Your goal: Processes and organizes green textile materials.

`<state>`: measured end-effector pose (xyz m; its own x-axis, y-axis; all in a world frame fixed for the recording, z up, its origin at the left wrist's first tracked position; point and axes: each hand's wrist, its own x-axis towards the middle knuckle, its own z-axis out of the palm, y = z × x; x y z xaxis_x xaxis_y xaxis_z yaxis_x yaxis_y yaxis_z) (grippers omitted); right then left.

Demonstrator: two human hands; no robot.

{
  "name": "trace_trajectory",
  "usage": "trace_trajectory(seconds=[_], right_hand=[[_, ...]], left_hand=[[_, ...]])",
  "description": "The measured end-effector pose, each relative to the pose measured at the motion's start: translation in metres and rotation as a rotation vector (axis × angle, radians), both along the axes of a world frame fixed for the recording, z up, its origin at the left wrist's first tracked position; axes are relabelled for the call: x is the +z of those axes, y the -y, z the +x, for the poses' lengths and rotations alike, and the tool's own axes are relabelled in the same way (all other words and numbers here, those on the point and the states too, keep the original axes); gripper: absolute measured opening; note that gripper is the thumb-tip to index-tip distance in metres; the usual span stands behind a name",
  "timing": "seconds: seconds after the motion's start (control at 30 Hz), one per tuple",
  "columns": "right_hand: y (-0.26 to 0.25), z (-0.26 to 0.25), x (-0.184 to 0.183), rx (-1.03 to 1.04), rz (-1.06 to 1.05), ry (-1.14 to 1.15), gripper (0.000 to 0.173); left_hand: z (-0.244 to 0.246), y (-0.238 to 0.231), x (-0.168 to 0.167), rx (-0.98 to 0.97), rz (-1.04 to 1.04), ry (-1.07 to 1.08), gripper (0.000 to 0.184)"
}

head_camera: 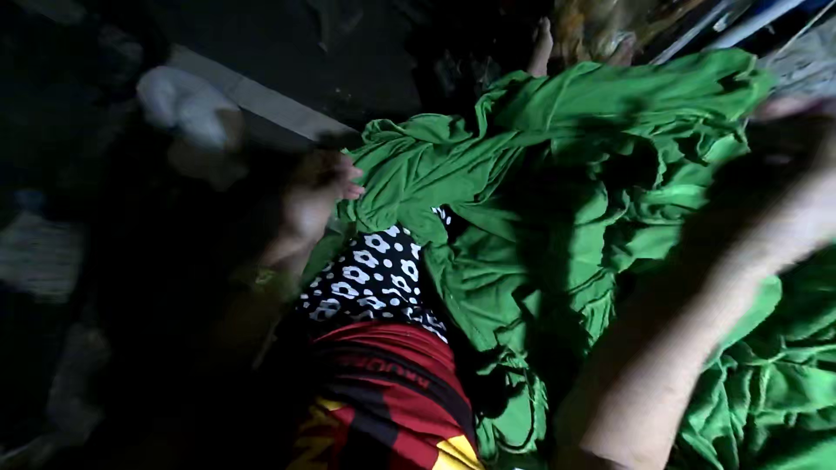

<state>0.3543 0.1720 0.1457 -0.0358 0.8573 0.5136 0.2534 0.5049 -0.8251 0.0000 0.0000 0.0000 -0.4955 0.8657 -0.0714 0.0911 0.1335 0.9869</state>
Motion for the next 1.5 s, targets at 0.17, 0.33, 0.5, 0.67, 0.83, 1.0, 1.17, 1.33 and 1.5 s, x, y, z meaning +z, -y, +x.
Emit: trace_trajectory(seconds=[0.17,0.33,0.5,0.67,0.83,1.0,1.17,1.33,1.5], right_hand=[[0.024,-0.121,-0.056,0.472,-0.130,0.671,0.020],[0.008,-0.173,-0.092,0.553,-0.074,0.875,0.030],[0.007,-0.190,-0.118,0.360,-0.254,0.896,0.048],[0.003,-0.166,-0.127,0.427,-0.391,0.737,0.026],[-0.002,-0.124,-0.109,0.630,-0.323,0.768,0.018],[-0.007,-0.086,-0.093,0.460,-0.105,0.972,0.021],[-0.006,-0.089,-0.100,0.292,-0.141,1.151,0.029],[-0.001,-0.087,-0.101,0.311,-0.092,1.099,0.027],[0.004,-0.088,-0.099,0.304,-0.075,0.963,0.020]], left_hand=[[0.008,0.003,0.015,-0.140,-0.240,-0.214,0.028],[0.006,0.014,0.008,-0.109,-0.254,-0.290,0.025],[0.001,-0.005,0.002,-0.035,-0.163,-0.444,0.025],[-0.026,-0.079,-0.015,0.003,-0.244,-0.253,0.037],[-0.030,-0.109,-0.039,-0.079,-0.325,0.051,0.041],[-0.010,-0.053,-0.006,-0.165,-0.061,-0.213,0.034],[0.005,-0.001,-0.043,-0.345,0.126,-0.504,0.011],[0.006,0.011,-0.039,-0.255,0.051,-0.392,0.016],[0.008,0.006,-0.019,-0.128,0.051,-0.259,0.028]])
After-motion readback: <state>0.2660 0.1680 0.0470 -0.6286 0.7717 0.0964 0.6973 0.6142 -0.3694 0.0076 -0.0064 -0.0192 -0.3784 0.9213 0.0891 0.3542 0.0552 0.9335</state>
